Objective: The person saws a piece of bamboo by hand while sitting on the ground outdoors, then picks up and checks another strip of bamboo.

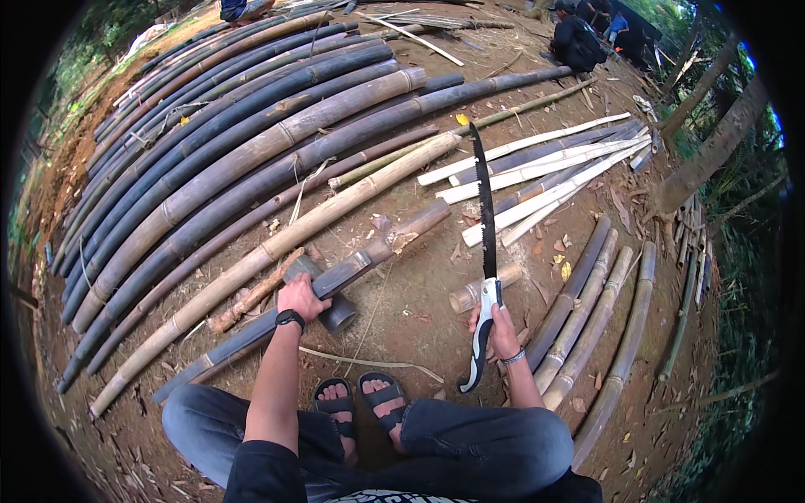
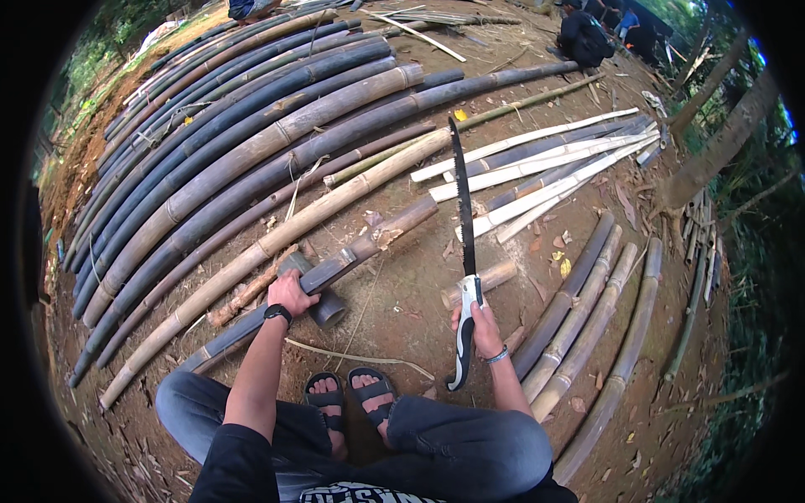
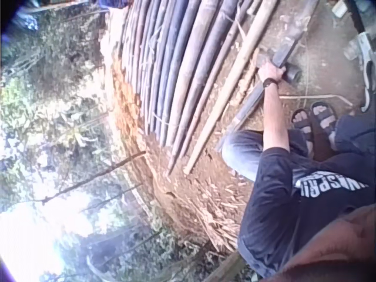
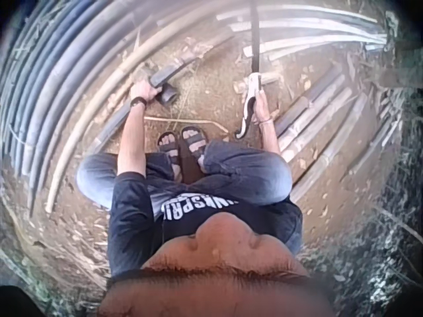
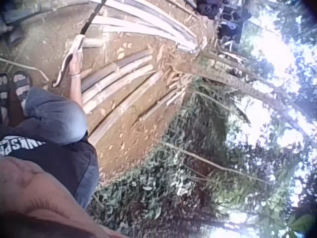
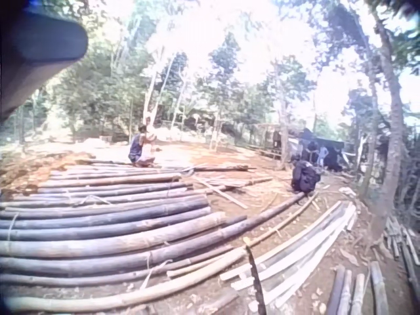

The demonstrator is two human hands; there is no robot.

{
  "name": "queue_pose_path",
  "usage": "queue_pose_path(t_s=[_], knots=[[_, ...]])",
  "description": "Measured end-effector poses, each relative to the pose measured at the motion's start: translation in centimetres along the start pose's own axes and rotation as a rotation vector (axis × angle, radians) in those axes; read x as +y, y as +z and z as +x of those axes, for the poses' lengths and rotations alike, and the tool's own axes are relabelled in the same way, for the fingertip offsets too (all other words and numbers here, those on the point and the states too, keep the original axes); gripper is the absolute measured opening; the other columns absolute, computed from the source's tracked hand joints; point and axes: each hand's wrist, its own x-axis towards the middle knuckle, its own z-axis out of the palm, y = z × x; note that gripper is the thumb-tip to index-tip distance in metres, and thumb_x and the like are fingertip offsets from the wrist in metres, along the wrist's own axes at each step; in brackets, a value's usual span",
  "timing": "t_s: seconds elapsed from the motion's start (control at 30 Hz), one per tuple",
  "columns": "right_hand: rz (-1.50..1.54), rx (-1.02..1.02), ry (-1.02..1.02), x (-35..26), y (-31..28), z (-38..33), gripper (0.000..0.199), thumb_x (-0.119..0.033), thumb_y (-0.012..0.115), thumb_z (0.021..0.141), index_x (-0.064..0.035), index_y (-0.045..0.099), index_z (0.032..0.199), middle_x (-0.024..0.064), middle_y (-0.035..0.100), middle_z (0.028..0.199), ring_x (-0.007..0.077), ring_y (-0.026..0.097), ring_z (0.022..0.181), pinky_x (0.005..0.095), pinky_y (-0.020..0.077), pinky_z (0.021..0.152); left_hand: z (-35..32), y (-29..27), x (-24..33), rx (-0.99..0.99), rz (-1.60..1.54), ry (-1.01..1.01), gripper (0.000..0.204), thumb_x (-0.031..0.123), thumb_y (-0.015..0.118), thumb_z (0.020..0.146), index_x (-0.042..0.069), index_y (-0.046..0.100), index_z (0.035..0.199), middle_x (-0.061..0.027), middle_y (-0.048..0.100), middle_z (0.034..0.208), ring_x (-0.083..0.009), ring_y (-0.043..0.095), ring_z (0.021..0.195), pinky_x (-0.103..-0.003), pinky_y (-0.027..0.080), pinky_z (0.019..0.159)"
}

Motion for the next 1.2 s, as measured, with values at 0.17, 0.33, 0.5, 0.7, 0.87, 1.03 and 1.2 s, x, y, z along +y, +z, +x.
queue_pose_path(t_s=[0.17,0.33,0.5,0.7,0.87,1.03,1.2], knots=[[0.338,0.174,0.098,-0.5,-0.7,1.4,0.061,-0.065,0.031,0.103,-0.0080,0.054,0.099,0.0062,0.056,0.071,0.0194,0.057,0.068,0.0345,0.0496,0.070,0.1,-0.1,0.0,-0.029,0.023,-0.007,0.066,0.045,0.082,0.068,0.004,0.063,0.116,-0.0143,0.065,0.121,-0.0298,0.064,0.113,-0.040,0.052,0.096],[0.409,0.292,0.071,-0.5,-1.7,1.5,0.057,-0.062,0.039,0.101,-0.0091,0.057,0.091,0.0063,0.056,0.068,0.0205,0.057,0.065,0.0355,0.0485,0.064,0.0,-0.3,0.3,-0.033,0.020,-0.033,0.066,0.043,0.083,0.068,0.003,0.062,0.116,-0.0156,0.066,0.121,-0.0304,0.065,0.112,-0.040,0.052,0.096],[0.410,0.329,-0.018,-1.4,-2.2,1.5,0.045,-0.052,0.044,0.102,-0.0098,0.057,0.095,0.0054,0.057,0.072,0.0173,0.056,0.064,0.0322,0.0470,0.061,0.0,-0.4,0.3,-0.045,0.017,-0.033,0.065,0.042,0.084,0.067,0.003,0.062,0.116,-0.0156,0.066,0.120,-0.0308,0.065,0.111,-0.041,0.052,0.095],[0.421,0.390,-0.099,-0.6,-3.3,1.4,0.038,-0.047,0.046,0.103,-0.0092,0.054,0.100,0.0050,0.056,0.074,0.0146,0.053,0.060,0.0287,0.0436,0.055,0.0,-0.2,0.4,-0.027,0.006,-0.009,0.065,0.042,0.084,0.067,0.004,0.063,0.116,-0.0158,0.066,0.119,-0.0310,0.065,0.111,-0.041,0.053,0.095],[0.382,0.394,-0.051,-1.7,-2.9,1.7,0.039,-0.048,0.047,0.103,-0.0094,0.054,0.098,0.0047,0.056,0.074,0.0137,0.053,0.059,0.0284,0.0432,0.053,0.1,-0.2,-0.1,-0.050,0.022,-0.011,0.067,0.046,0.082,0.068,0.003,0.063,0.116,-0.0157,0.066,0.120,-0.0309,0.065,0.111,-0.041,0.052,0.095],[-0.005,0.334,-0.024,-3.3,-2.1,0.4,0.032,-0.038,0.054,0.101,-0.0068,0.051,0.101,0.0037,0.057,0.073,0.0115,0.053,0.058,0.0260,0.0438,0.054,0.3,0.0,-0.2,-0.027,0.045,0.003,0.068,0.050,0.081,0.069,0.002,0.062,0.114,-0.0157,0.065,0.120,-0.0323,0.065,0.112,-0.043,0.053,0.094],[-0.662,0.187,-0.306,-4.5,1.0,-0.4,0.025,-0.013,0.067,0.092,-0.0032,0.048,0.105,0.0017,0.060,0.077,0.0088,0.057,0.060,0.0254,0.0476,0.056,0.3,-0.2,-0.7,-0.034,0.013,-0.005,0.068,0.050,0.081,0.068,0.004,0.063,0.115,-0.0160,0.066,0.119,-0.0321,0.066,0.109,-0.042,0.053,0.094]])
